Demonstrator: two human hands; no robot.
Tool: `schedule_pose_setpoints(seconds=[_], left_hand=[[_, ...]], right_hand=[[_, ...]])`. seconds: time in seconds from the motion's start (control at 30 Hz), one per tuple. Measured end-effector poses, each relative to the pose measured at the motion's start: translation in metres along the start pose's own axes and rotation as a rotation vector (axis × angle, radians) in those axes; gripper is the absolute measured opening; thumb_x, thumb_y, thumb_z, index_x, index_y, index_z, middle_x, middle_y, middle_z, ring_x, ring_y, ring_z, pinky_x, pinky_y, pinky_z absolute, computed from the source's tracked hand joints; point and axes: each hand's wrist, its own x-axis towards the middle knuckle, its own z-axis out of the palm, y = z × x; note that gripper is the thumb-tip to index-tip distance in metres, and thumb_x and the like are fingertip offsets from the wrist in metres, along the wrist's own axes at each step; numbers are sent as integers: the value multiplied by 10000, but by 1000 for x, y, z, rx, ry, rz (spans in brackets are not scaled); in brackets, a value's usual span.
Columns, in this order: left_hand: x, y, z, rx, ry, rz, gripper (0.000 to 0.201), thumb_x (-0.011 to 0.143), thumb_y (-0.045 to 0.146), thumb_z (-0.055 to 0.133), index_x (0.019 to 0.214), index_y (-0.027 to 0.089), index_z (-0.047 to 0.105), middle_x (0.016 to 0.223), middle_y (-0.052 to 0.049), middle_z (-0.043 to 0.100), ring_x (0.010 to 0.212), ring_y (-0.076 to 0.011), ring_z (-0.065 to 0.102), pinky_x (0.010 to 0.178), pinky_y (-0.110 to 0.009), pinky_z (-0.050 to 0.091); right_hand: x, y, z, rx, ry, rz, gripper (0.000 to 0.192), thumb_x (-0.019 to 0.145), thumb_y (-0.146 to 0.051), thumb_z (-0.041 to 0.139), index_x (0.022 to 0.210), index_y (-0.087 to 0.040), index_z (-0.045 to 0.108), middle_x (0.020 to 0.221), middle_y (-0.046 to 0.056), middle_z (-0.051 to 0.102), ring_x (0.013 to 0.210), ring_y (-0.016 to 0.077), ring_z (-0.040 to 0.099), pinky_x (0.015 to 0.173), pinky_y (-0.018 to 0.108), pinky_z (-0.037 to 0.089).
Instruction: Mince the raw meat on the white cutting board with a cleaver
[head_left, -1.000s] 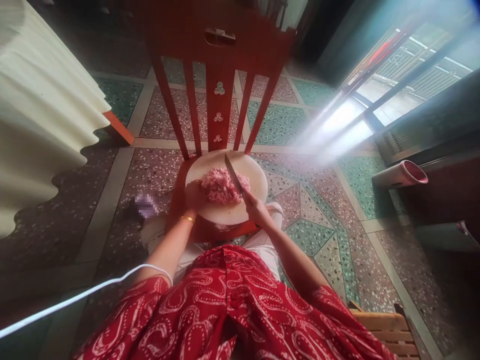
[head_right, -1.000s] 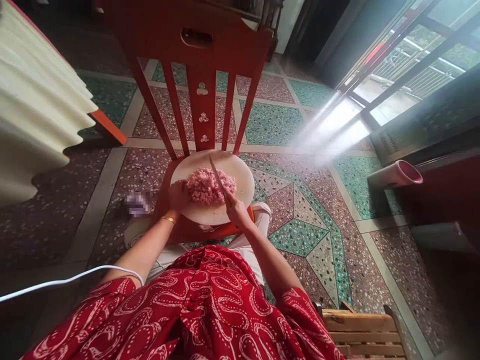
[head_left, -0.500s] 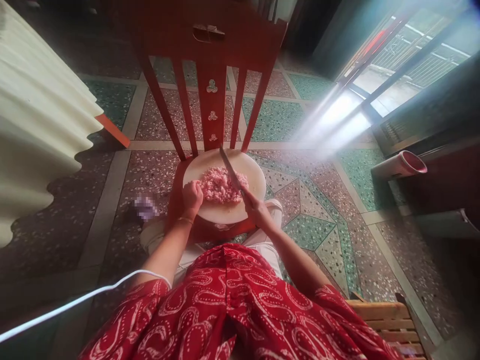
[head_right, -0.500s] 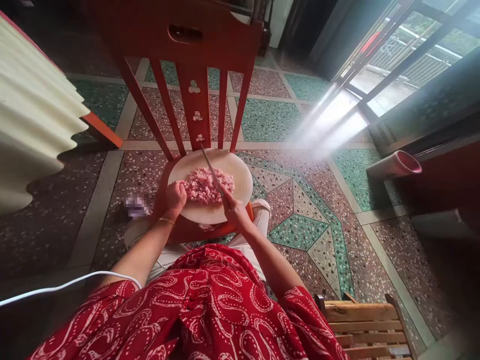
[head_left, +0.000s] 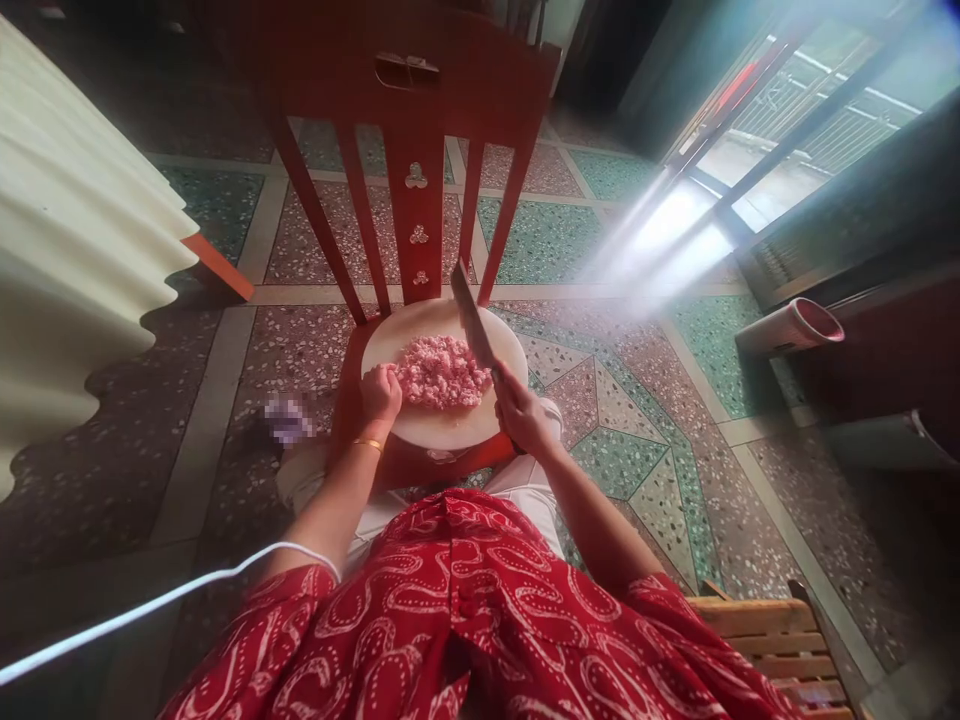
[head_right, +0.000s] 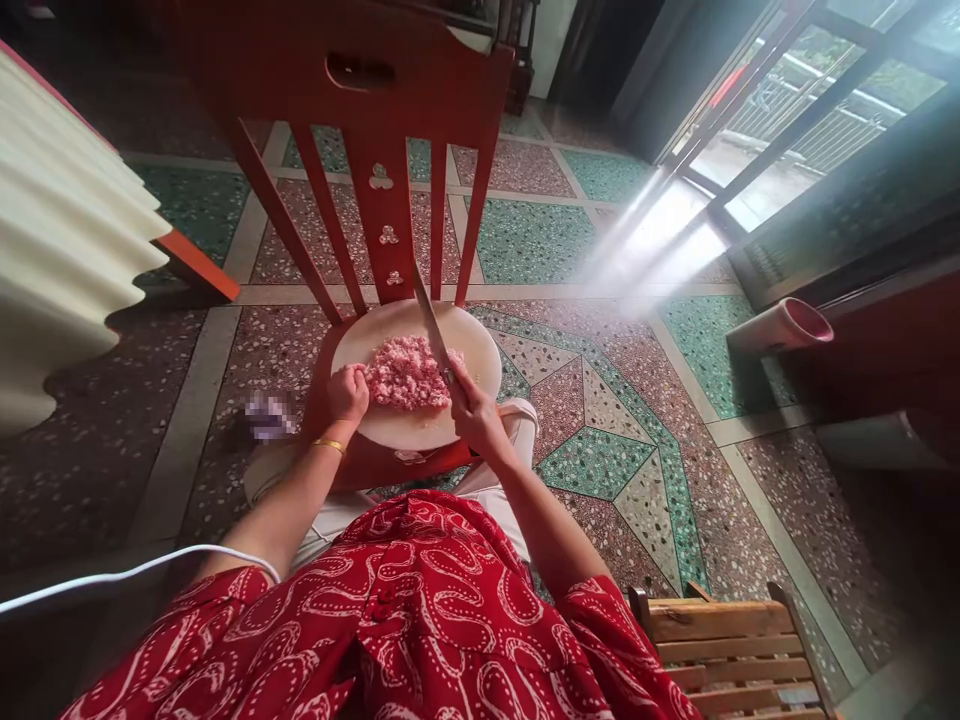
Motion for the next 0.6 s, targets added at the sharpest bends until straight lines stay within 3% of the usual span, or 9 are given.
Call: schedule_pose_setpoints(seconds=[0.1, 0.2, 0.27, 0.37, 0.47, 0.6], left_hand=[[0, -1, 2, -7, 6, -9, 269, 866, 221, 348, 918, 178, 608, 936, -136, 672, 889, -243, 619, 852, -386, 449], [0, -1, 1, 5, -1, -10, 274, 866, 221, 348, 921, 169, 611, 918, -143, 673, 880, -246, 619, 840, -385, 449], [1, 1, 0, 6, 4, -11, 267, 863, 232, 363, 923, 163, 613, 903, -142, 672, 877, -248, 618, 836, -383, 448], [4, 14, -10, 7, -17, 36, 262, 849, 240, 393, 959, 165, 618, 927, -135, 669, 901, -249, 609, 851, -382, 441], [9, 39, -32, 42, -102, 178, 292, 844, 256, 417, 1036, 179, 624, 1018, -133, 652, 971, -261, 582, 894, -400, 416], [21, 81, -65, 123, -216, 409, 326, 853, 384, 459, 1048, 201, 646, 1164, -136, 605, 1081, -305, 504, 957, -463, 345]], right_hand=[[-1, -4, 1, -3, 75, -45, 542, 962, -383, 348, 1467, -189, 367, 757, 20, 682, 538, 109, 573, 594, 224, 530], [3, 17, 19, -100, 39, 9, 496, 934, -350, 420, 1402, -196, 475, 941, 69, 716, 797, 166, 660, 766, 272, 529], [5, 34, 29, -133, -19, 54, 449, 903, -316, 470, 1334, -219, 552, 978, 63, 719, 869, 181, 658, 787, 283, 516], [2, 44, 30, -48, -84, 133, 459, 891, -333, 475, 1330, -222, 551, 821, 16, 703, 680, 136, 617, 632, 235, 507], [-8, 37, 20, 183, -69, 213, 584, 894, -435, 439, 1408, -156, 454, 549, -54, 541, 443, 90, 455, 431, 183, 398], [-25, 27, 8, 356, -31, 246, 684, 863, -522, 460, 1432, -145, 413, 480, -88, 439, 381, 83, 379, 358, 182, 333]])
